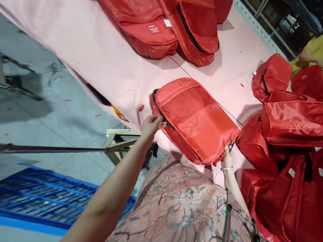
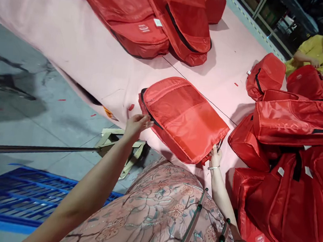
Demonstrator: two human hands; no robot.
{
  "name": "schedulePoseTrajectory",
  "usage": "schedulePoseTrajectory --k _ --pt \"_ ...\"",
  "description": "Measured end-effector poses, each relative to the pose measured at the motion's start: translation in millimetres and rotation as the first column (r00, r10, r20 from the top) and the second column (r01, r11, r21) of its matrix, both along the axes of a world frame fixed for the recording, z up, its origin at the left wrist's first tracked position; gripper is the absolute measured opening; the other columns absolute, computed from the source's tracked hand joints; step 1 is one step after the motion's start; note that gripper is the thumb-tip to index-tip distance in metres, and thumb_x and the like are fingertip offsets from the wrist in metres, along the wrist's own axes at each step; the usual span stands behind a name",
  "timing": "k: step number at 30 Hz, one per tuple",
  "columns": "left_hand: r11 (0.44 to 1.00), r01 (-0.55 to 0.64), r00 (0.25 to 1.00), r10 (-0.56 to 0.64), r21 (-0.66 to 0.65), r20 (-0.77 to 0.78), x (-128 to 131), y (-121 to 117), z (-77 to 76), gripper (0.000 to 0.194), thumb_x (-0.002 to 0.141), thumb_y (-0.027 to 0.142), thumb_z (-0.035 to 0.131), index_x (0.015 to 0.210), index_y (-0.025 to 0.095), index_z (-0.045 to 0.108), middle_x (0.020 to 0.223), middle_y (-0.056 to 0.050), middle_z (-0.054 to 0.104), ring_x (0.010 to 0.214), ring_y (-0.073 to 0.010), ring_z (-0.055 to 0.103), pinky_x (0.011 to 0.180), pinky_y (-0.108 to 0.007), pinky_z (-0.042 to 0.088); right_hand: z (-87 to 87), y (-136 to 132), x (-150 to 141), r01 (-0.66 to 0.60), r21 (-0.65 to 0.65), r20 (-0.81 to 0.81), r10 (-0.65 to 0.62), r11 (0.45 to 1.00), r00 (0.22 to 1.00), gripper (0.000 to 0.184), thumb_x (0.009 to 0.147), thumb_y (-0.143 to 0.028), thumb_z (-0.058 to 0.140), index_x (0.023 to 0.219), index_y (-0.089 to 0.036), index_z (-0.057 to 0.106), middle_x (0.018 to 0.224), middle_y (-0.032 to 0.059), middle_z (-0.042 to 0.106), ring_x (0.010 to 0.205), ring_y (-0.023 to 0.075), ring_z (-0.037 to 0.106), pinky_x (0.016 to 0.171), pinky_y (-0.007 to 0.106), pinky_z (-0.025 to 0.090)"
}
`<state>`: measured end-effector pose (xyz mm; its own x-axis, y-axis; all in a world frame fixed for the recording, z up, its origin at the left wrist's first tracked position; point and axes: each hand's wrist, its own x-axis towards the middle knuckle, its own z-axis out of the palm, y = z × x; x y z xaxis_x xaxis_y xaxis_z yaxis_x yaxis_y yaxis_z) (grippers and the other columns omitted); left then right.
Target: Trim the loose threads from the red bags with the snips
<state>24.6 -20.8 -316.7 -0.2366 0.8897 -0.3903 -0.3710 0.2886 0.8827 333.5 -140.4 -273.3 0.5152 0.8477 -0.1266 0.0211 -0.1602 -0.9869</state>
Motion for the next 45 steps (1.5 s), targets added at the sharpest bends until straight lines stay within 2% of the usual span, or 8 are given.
schedulePoseTrajectory --k 3,6,8,17,24,29,38,45 --pt "0.972 0.194 0.978 -0.202 -0.131 -0.053 22.3 -23.4 4.2 0.031 0.07 0.043 0.062 0.069 0.014 0.051 0.056 -0.001 0.058 0.048 -0.0118 0.057 0.052 -0.026 0.05 -0.9 9.2 -7.1 0.002 0.013 -0.127 0.0 1.0 0.992 0.039 0.069 -0.056 0.058 0.075 -0.019 0.047 0.058 -0.0038 0.05 0.05 0.0075 0.045 0.044 0.019 0.037" --pt "0.857 0.464 0.879 -0.478 -0.223 -0.007 57.6 -52.5 6.8 0.044 0.065 0.056 0.063 0.065 0.014 0.053 0.053 -0.004 0.058 0.046 -0.0143 0.056 0.045 -0.026 0.046 -0.7 14.8 -9.3 0.019 -0.007 -0.148 -0.02 1.0 0.989 0.037 0.069 -0.055 0.058 0.069 -0.021 0.044 0.052 -0.0062 0.043 0.047 0.007 0.042 0.041 0.018 0.032" --pt "0.825 0.526 0.846 -0.533 -0.208 0.023 77.2 -66.5 6.5 0.046 0.062 0.059 0.064 0.065 0.014 0.053 0.054 -0.004 0.06 0.046 -0.0147 0.057 0.045 -0.026 0.046 0.1 15.5 -9.6 0.035 -0.012 -0.158 -0.036 0.999 0.987 0.038 0.069 -0.055 0.059 0.067 -0.022 0.041 0.049 -0.0078 0.038 0.045 0.0064 0.038 0.04 0.017 0.029" --pt "0.893 0.45 0.892 -0.45 -0.017 -0.04 91.4 -55.8 -2.0 0.047 0.062 0.058 0.064 0.064 0.014 0.05 0.055 -0.002 0.058 0.043 -0.0109 0.053 0.044 -0.024 0.044 2.4 28.7 -7.5 0.088 0.026 -0.217 -0.08 0.996 0.973 0.042 0.065 -0.054 0.062 0.069 -0.021 0.037 0.051 -0.0092 0.033 0.045 0.0049 0.03 0.043 0.019 0.023" --pt "0.973 0.197 0.978 -0.203 0.118 0.043 101.7 -29.7 0.0 0.041 0.066 0.053 0.062 0.073 0.015 0.049 0.065 0.0 0.059 0.058 -0.0106 0.06 0.057 -0.024 0.05 12.6 63.5 -19.9 -0.054 0.007 -0.108 0.054 0.999 0.993 0.037 0.075 -0.054 0.053 0.068 -0.02 0.039 0.05 -0.0091 0.03 0.045 0.0054 0.026 0.043 0.02 0.022" --pt "0.908 0.409 0.912 -0.411 0.086 -0.003 115.1 -56.4 -11.4 0.044 0.06 0.051 0.068 0.079 0.013 0.057 0.069 -0.003 0.062 0.062 -0.0134 0.061 0.061 -0.026 0.05 5.7 27.6 -31.6 -0.129 0.018 -0.079 0.13 0.992 0.988 0.046 0.079 -0.063 0.042 0.072 -0.018 0.051 0.049 -0.0074 0.032 0.046 0.0065 0.027 0.044 0.02 0.024" --pt "0.87 0.473 0.851 -0.411 0.138 -0.328 126.3 -71.0 -23.5 0.019 0.067 0.036 0.058 0.064 0.017 0.057 0.055 0.002 0.054 0.053 -0.011 0.05 0.055 -0.024 0.041 -23.1 -11.6 -28.7 -0.418 -0.249 -0.2 0.376 0.874 0.905 0.049 0.066 -0.063 0.06 0.06 -0.015 0.058 0.038 -0.0081 0.031 0.039 0.0043 0.023 0.041 0.02 0.018" --pt "0.889 0.457 0.888 -0.456 0.008 -0.062 123.5 -69.4 -13.6 0.041 0.07 0.055 0.054 0.074 0.014 0.058 0.061 -0.003 0.059 0.055 -0.0125 0.054 0.053 -0.024 0.043 -20.1 5.9 -33.2 -0.4 -0.307 -0.232 0.34 0.863 0.911 0.043 0.071 -0.053 0.061 0.056 -0.013 0.059 0.037 -0.0065 0.036 0.039 0.0047 0.029 0.041 0.018 0.02"
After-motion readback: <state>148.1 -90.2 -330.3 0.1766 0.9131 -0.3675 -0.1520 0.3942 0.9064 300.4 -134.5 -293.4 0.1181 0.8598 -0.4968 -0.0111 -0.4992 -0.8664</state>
